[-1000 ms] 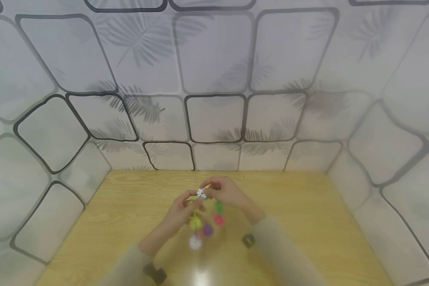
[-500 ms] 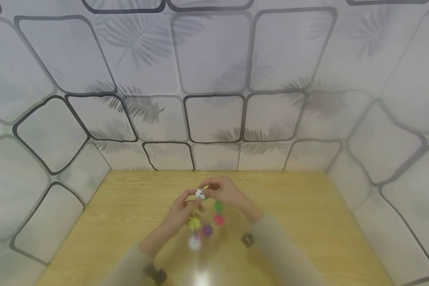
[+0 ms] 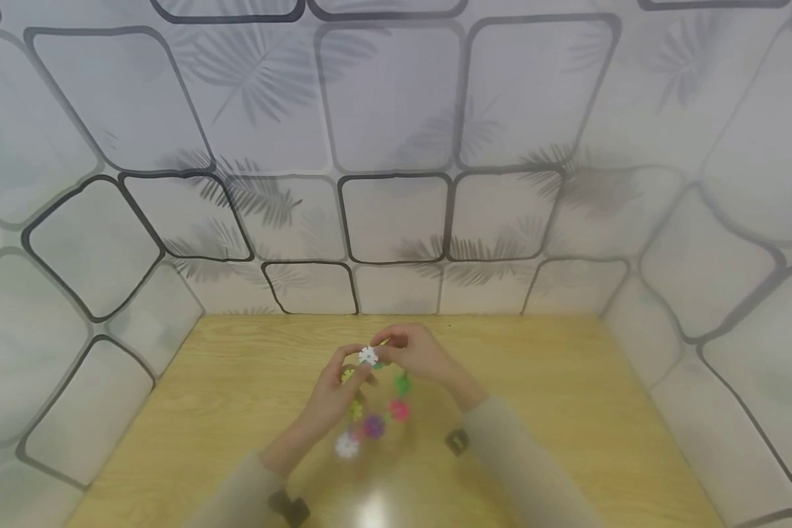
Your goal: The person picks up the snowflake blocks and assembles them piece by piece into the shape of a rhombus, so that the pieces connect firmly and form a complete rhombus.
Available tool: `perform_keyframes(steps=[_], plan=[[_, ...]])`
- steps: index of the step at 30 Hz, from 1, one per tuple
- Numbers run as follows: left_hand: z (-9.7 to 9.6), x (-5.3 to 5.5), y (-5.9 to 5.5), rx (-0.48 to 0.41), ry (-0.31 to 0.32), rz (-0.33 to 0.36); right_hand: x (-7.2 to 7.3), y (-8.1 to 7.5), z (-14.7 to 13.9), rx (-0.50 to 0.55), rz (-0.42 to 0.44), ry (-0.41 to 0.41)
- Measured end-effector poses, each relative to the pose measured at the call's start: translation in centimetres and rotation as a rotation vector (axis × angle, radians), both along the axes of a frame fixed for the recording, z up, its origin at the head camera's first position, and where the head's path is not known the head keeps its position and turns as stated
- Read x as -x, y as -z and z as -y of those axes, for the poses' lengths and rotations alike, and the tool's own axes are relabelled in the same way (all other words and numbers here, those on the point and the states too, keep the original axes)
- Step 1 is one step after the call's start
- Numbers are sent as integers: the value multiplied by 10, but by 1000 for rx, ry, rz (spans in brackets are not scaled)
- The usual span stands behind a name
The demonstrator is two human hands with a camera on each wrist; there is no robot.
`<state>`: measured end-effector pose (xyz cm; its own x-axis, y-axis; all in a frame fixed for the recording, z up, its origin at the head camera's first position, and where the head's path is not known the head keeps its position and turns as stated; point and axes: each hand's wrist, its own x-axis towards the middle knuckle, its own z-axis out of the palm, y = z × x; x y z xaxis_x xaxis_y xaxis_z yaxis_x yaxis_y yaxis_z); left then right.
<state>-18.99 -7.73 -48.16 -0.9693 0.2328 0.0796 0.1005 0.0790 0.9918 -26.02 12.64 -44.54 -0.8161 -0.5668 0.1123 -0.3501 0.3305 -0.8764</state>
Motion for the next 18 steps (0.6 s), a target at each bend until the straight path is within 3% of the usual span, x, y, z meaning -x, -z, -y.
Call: perform_keyframes(steps=[9,14,18], plan=[[0,2,4,-18,-41,-21,0,-1,2,1,11,14],[2,1,5,-25,-39,-3,2,-6,0,7,24,74],[3,0,5,-27,-43,23,12,1,-2,8,39,125]])
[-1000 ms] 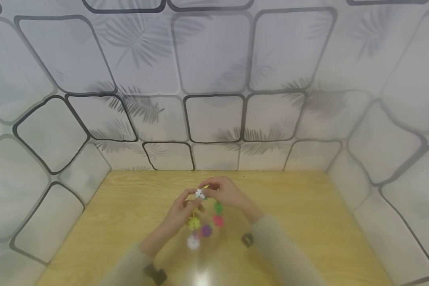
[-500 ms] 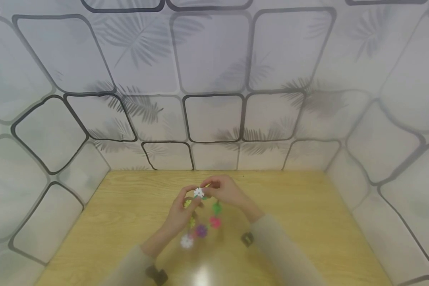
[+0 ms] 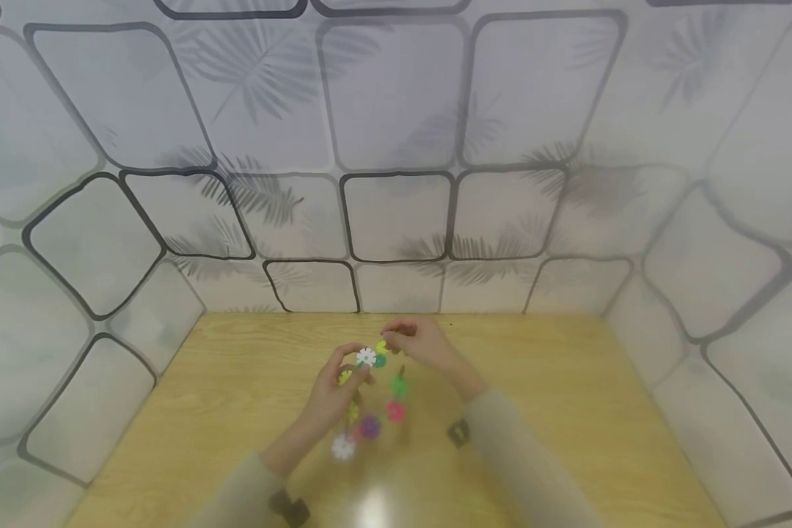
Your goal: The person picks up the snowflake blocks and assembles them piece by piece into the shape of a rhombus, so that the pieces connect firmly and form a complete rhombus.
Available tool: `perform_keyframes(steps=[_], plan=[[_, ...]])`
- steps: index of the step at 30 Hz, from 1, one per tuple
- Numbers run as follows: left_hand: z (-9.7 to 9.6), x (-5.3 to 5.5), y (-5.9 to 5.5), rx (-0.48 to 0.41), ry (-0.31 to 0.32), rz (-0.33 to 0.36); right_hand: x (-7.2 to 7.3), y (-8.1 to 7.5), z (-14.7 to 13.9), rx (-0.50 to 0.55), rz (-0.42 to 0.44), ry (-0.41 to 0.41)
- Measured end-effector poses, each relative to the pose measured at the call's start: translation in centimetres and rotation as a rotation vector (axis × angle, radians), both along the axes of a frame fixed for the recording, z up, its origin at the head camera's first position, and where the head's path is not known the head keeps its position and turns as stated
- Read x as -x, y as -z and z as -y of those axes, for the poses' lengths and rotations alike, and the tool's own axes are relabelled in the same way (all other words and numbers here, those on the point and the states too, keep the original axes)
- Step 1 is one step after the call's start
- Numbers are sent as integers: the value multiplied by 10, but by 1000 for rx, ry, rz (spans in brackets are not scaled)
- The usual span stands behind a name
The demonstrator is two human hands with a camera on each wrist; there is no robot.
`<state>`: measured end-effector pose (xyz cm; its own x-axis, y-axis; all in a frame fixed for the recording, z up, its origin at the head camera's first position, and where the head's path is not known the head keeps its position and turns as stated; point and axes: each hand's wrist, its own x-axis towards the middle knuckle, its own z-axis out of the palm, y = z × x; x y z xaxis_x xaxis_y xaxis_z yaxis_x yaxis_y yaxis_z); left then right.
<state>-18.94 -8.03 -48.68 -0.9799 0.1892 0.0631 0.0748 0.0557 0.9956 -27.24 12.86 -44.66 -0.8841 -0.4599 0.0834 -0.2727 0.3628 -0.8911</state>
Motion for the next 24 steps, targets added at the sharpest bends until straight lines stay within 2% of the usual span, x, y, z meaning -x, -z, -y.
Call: perform_keyframes(steps=[5,13,18,24], plan=[[2,-1,0,-7,-4,-2,13,14,-2,0,32,34],[4,-2,3,-3,-16,-12,30,41,-5,-9,16,27],[4,-2,3,-9,-23,-9,35,52,-4,-15,45,40],[4,-4,2,1,-16,-3,41,65,1,-44,33,60]])
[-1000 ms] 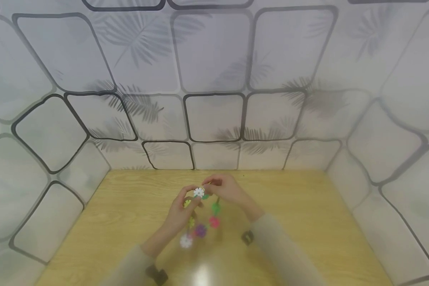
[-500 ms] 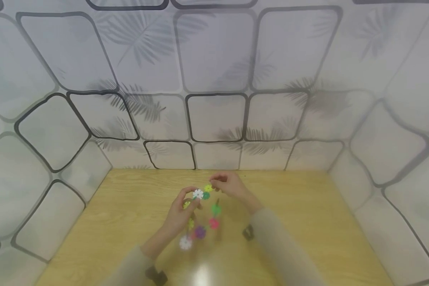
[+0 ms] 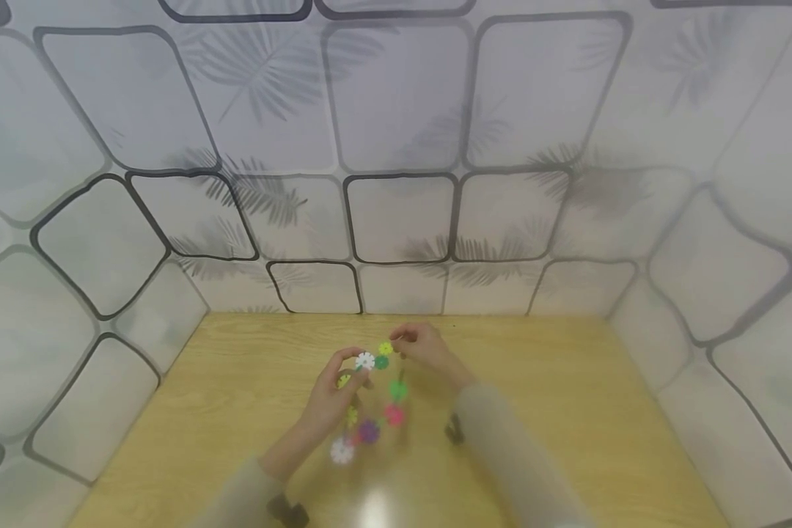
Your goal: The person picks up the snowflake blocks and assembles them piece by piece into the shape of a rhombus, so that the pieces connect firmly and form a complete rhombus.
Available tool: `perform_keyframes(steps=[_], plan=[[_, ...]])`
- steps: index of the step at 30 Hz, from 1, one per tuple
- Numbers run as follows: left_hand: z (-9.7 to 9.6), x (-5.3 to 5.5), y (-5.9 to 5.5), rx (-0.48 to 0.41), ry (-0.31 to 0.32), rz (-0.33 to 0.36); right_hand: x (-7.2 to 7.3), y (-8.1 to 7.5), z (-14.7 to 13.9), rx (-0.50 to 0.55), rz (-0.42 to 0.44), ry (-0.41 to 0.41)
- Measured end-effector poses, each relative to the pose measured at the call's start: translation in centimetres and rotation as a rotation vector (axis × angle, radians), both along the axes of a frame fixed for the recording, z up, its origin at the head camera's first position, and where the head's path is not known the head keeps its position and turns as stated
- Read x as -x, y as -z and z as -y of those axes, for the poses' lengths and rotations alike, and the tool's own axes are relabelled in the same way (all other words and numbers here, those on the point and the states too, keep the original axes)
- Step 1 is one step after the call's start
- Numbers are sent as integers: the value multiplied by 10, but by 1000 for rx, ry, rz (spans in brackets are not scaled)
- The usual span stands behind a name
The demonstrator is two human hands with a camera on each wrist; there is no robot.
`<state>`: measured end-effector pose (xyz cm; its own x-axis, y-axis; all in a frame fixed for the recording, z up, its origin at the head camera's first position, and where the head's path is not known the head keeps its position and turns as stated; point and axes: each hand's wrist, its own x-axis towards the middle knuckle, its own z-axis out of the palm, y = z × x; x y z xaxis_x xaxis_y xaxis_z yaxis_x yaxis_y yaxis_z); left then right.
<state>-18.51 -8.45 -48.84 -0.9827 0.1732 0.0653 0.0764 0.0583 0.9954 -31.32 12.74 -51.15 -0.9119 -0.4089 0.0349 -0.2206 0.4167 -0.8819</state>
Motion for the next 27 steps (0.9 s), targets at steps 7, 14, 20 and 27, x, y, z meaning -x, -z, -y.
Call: perform_keyframes(steps=[7,14,20,27], plan=[[1,-1,2,8,1,9,6,13,5,-21,-5,40],[3,-1,2,14,1,7,15,28,10,-44,-17,52],[3,-2,2,17,3,4,18,36,16,-55,-4,76],[4,-3,0,24,4,-1,17,42,18,-101,11,118]])
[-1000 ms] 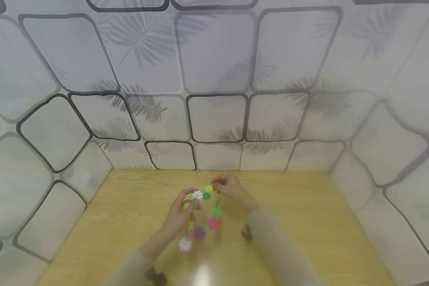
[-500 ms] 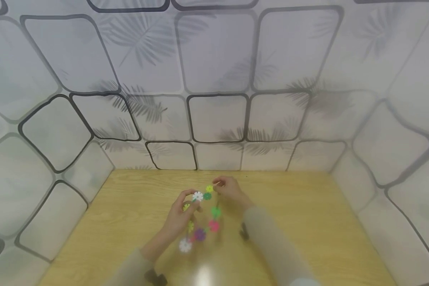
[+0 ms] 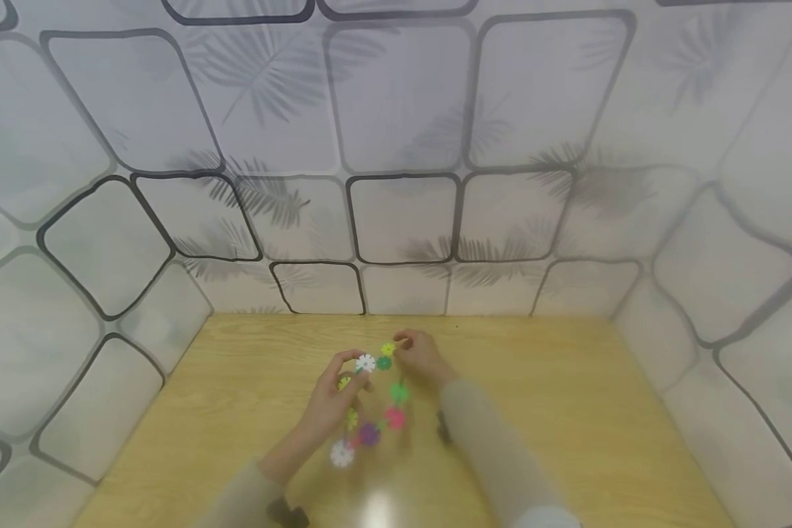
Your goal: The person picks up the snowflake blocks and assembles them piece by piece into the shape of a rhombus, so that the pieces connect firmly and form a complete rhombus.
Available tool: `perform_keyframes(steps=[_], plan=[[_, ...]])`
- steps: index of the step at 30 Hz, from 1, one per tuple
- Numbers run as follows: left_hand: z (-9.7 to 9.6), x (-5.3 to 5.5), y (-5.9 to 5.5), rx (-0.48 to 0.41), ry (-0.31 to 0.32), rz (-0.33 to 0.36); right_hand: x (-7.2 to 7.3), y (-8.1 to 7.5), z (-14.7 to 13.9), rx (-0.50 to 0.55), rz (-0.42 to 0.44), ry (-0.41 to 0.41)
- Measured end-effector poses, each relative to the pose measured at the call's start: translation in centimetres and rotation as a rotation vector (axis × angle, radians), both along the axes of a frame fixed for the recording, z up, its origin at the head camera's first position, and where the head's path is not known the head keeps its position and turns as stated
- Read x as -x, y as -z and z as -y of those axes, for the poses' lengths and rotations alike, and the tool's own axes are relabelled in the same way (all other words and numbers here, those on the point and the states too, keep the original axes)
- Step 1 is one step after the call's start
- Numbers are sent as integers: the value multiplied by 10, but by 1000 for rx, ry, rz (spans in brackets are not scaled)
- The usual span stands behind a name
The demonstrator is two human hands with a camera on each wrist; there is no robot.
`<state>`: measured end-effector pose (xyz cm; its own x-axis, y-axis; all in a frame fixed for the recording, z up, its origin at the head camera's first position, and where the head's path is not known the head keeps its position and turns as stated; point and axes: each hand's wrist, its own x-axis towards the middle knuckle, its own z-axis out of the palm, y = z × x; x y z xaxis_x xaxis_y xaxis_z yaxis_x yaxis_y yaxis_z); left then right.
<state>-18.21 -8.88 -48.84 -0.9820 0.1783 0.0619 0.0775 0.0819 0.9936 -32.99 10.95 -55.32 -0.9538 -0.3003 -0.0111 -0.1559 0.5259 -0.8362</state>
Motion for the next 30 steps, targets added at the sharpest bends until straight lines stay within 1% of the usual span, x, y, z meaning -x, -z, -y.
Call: perform_keyframes(steps=[3,5,10,12,16,18,20,25,30], plan=[[0,0,0,3,1,-3,1,5,0,6,-13,19],[0,0,0,7,1,-1,2,9,1,28,3,30],[0,0,-1,-4,10,7,1,14,7,94,104,62],[0,0,-1,-7,12,11,0,14,10,77,111,67],[0,0,0,-6,7,10,-1,14,14,-16,64,67],[0,1,1,-5,7,8,-2,15,15,-55,54,65],[0,1,1,-4,9,8,-1,15,16,-83,44,66],[0,2,2,-6,10,9,1,15,19,-180,-17,66],[0,2,0,-7,17,6,1,11,20,-202,-11,76]])
